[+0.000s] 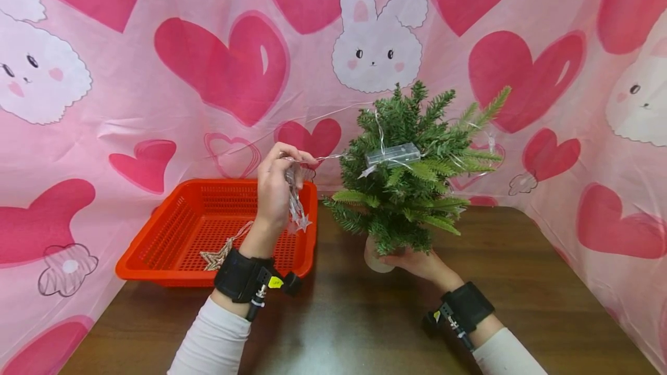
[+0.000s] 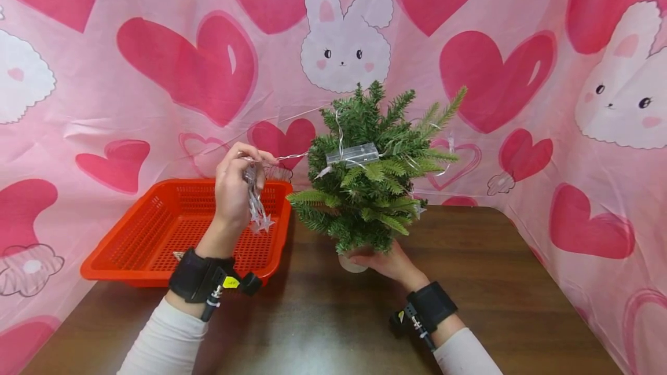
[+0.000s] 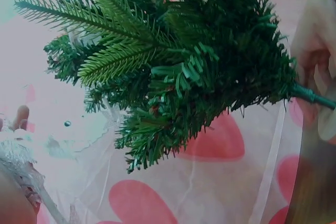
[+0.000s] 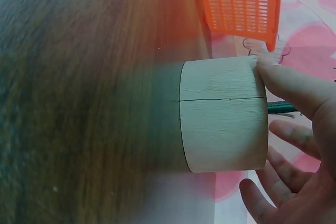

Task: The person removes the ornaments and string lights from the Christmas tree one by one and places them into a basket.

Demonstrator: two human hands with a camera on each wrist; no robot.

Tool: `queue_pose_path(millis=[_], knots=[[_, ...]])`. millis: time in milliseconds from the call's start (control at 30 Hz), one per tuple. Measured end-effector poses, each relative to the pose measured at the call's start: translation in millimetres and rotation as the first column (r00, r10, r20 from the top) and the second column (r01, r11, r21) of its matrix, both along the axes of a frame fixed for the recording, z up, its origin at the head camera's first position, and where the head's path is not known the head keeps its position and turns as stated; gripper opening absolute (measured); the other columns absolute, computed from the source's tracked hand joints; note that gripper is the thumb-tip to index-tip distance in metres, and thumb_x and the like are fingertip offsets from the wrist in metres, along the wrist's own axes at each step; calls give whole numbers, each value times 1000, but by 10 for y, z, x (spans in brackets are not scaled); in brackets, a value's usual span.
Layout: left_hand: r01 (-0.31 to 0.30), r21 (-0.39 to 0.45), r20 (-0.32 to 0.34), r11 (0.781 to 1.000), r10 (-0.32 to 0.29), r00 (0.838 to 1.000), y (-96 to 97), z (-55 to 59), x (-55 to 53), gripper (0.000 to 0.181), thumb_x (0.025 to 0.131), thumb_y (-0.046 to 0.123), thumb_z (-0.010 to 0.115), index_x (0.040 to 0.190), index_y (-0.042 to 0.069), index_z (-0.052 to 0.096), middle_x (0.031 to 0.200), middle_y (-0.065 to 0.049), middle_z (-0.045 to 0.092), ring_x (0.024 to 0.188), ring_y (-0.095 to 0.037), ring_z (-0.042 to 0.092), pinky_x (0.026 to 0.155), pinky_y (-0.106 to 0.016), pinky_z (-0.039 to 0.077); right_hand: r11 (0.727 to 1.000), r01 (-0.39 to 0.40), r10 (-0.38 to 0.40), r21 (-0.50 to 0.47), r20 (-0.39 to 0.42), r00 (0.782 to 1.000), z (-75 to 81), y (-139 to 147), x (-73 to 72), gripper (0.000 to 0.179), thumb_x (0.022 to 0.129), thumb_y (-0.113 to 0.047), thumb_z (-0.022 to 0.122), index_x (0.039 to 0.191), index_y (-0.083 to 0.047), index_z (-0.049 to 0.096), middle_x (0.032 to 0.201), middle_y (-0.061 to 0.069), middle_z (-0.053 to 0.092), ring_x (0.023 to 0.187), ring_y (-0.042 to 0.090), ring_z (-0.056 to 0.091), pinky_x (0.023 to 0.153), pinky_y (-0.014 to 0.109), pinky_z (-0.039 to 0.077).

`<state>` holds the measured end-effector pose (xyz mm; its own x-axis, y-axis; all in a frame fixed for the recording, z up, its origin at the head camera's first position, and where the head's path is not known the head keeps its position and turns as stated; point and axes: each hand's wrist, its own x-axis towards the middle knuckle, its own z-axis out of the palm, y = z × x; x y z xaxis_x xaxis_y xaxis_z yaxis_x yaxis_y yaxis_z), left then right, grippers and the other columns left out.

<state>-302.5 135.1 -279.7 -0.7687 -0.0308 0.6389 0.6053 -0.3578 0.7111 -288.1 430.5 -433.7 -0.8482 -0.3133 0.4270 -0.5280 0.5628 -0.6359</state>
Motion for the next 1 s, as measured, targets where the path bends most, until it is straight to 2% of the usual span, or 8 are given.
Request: queue_pose_path(millis=[133,233,400,500,567,633,767,1000], knots=[[-59,-107,1,993,59,998,-2,34,7,28,93,3,34,100,0,61,75,1,61,52,-13,40,52,-22,35,1000,-8,7,9,55,998,23,38,8,70,78,-18,85,138,-12,50,135,3,58,121,-7,45,101,12,37],[-138,-240,-28,961,135,990,-15,42,12,31,95,4,42,110,-1,68,78,1,56,61,-13,45,54,-20,37,998,-4,-6,62,158,987,59,66,39,53,84,-26,79,131,-11,58,126,1,65,115,0,54,96,17,44],[-231,-369,-103,900,207,973,-20,45,18,29,97,8,47,91,-1,74,86,-4,57,76,-19,52,65,-21,43,978,17,-84,208,318,944,105,86,74,58,91,-39,68,136,-5,56,134,11,63,125,26,57,101,42,48],[-257,-389,-108,885,233,966,0,54,22,28,95,8,46,79,-2,67,90,-7,55,81,-19,51,69,-23,43,968,36,-108,249,284,953,106,84,74,66,90,-41,69,142,-4,50,143,14,56,132,34,52,104,52,44],[-284,-403,-103,870,265,959,17,55,24,24,94,10,50,75,-1,60,95,-8,52,85,-18,49,71,-25,42,970,41,-92,240,204,975,94,82,60,69,88,-35,73,143,-4,47,145,14,53,133,33,50,105,54,42],[-319,-418,-100,851,306,947,35,55,23,26,94,15,56,72,1,56,99,-8,49,90,-15,48,74,-26,41,968,49,-81,246,123,989,79,78,57,69,85,-32,76,142,-5,48,143,12,55,131,31,52,104,52,43],[-379,-423,-123,823,362,924,53,48,11,38,94,25,66,67,3,53,102,-9,49,92,-14,47,75,-27,40,973,58,-77,224,81,994,73,72,65,71,82,-30,80,142,-7,47,143,10,54,132,29,51,104,51,43],[-392,-384,-122,836,375,919,44,34,-24,50,90,28,72,56,3,46,109,-10,56,100,-19,55,79,-27,44,984,34,-42,175,41,998,51,95,61,75,80,-27,83,142,-10,46,140,7,54,129,21,49,104,44,42]])
